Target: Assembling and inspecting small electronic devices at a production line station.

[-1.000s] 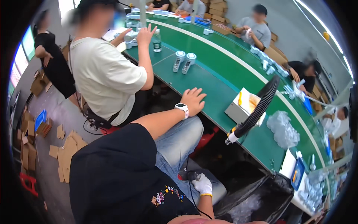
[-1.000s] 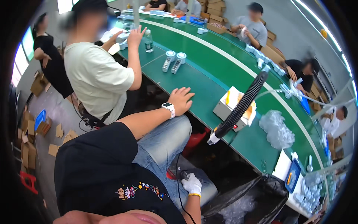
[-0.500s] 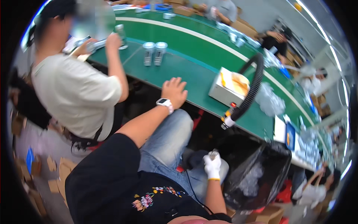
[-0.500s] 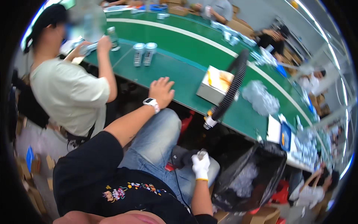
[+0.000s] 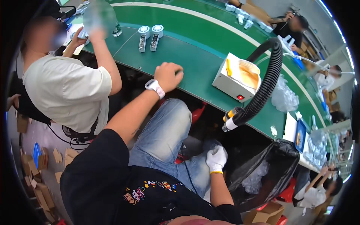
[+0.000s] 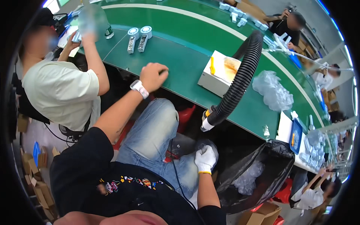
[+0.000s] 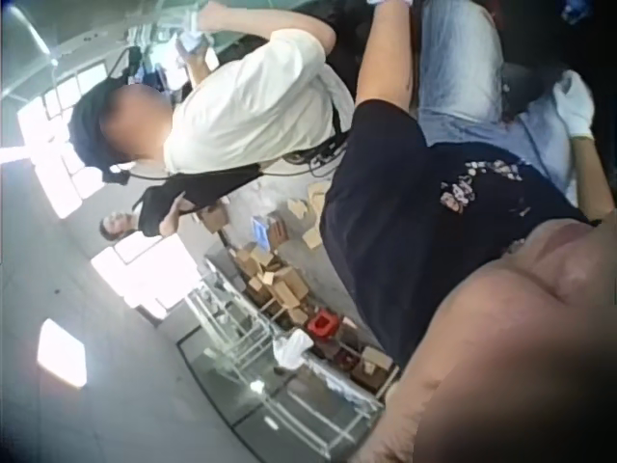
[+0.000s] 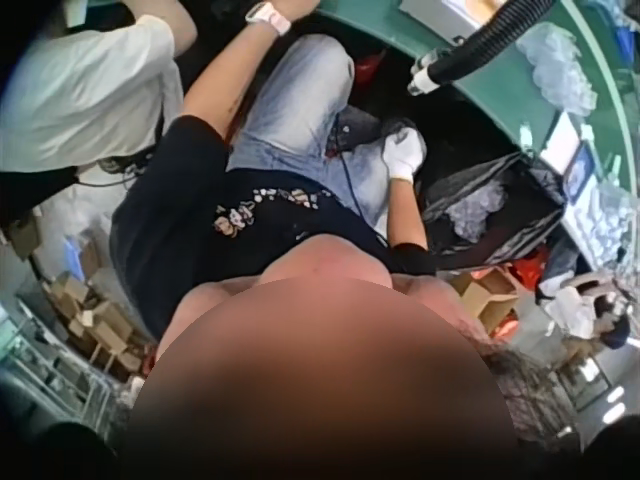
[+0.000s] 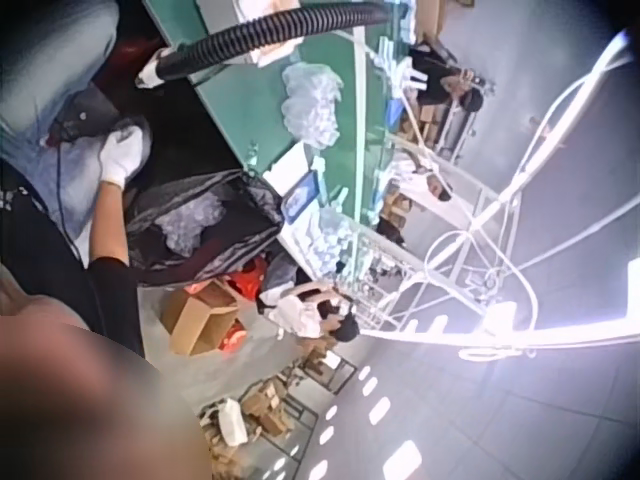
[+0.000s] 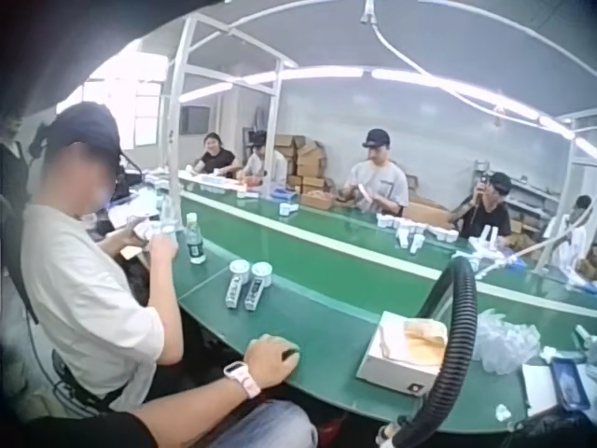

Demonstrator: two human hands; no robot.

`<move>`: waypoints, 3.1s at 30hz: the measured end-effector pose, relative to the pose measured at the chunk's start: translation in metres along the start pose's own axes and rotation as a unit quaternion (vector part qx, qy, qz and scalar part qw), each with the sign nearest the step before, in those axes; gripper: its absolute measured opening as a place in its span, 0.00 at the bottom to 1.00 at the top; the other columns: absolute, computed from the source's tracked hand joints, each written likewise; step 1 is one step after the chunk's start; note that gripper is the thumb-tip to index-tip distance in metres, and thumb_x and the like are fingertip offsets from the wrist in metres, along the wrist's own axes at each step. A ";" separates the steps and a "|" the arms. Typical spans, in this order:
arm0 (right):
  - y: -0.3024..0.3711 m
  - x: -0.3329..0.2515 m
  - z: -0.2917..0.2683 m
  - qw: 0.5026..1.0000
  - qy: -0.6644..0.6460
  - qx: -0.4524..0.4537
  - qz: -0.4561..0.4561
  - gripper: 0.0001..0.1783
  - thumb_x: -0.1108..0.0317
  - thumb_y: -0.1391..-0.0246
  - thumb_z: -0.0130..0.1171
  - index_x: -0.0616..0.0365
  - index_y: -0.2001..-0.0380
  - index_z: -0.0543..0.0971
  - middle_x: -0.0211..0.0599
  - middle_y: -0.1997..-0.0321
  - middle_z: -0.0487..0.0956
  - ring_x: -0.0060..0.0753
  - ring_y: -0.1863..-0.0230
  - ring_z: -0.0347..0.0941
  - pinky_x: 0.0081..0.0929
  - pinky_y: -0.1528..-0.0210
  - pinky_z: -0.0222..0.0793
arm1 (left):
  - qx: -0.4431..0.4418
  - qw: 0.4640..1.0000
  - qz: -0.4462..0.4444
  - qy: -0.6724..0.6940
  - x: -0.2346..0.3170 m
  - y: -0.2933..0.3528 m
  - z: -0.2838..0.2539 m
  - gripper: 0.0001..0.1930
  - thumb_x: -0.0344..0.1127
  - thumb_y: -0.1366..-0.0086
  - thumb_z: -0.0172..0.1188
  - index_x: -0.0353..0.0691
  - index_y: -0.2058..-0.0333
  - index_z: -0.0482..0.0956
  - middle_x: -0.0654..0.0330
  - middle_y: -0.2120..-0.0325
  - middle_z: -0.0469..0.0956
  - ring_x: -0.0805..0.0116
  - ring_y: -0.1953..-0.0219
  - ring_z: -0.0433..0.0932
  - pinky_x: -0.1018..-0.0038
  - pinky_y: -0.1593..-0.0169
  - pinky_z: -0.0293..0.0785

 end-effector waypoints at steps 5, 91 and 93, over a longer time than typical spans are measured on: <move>-0.013 0.020 0.015 0.998 -0.054 0.038 -0.018 0.19 0.61 0.51 0.69 0.54 0.56 0.81 0.39 0.60 0.86 0.45 0.56 0.84 0.39 0.49 0.78 | 0.221 0.951 -0.121 -0.179 -0.059 -0.078 -0.039 0.23 0.47 0.33 0.60 0.46 0.42 0.78 0.53 0.48 0.85 0.44 0.50 0.84 0.49 0.43 0.76; 0.066 -0.158 -0.018 0.502 -0.841 -0.200 -0.026 0.41 0.79 0.47 0.71 0.56 0.31 0.65 0.37 0.42 0.76 0.32 0.48 0.77 0.35 0.51 0.81 | -0.213 0.641 -0.057 0.735 0.083 0.172 0.014 0.27 0.46 0.22 0.54 0.39 0.35 0.57 0.43 0.39 0.72 0.50 0.37 0.75 0.53 0.34 0.71; 0.067 -0.152 -0.023 0.480 -0.839 -0.256 -0.034 0.42 0.79 0.48 0.71 0.56 0.31 0.65 0.35 0.43 0.76 0.31 0.51 0.78 0.35 0.53 0.81 | -0.215 0.710 0.021 0.670 0.081 0.168 0.005 0.35 0.52 0.24 0.58 0.39 0.31 0.54 0.46 0.40 0.72 0.51 0.39 0.77 0.56 0.35 0.71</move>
Point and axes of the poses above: each hand's wrist, its own y-axis away from the middle knuckle, its own z-axis out of the palm, x = y × z, the point moved 1 cm from there along -y, towards the middle knuckle
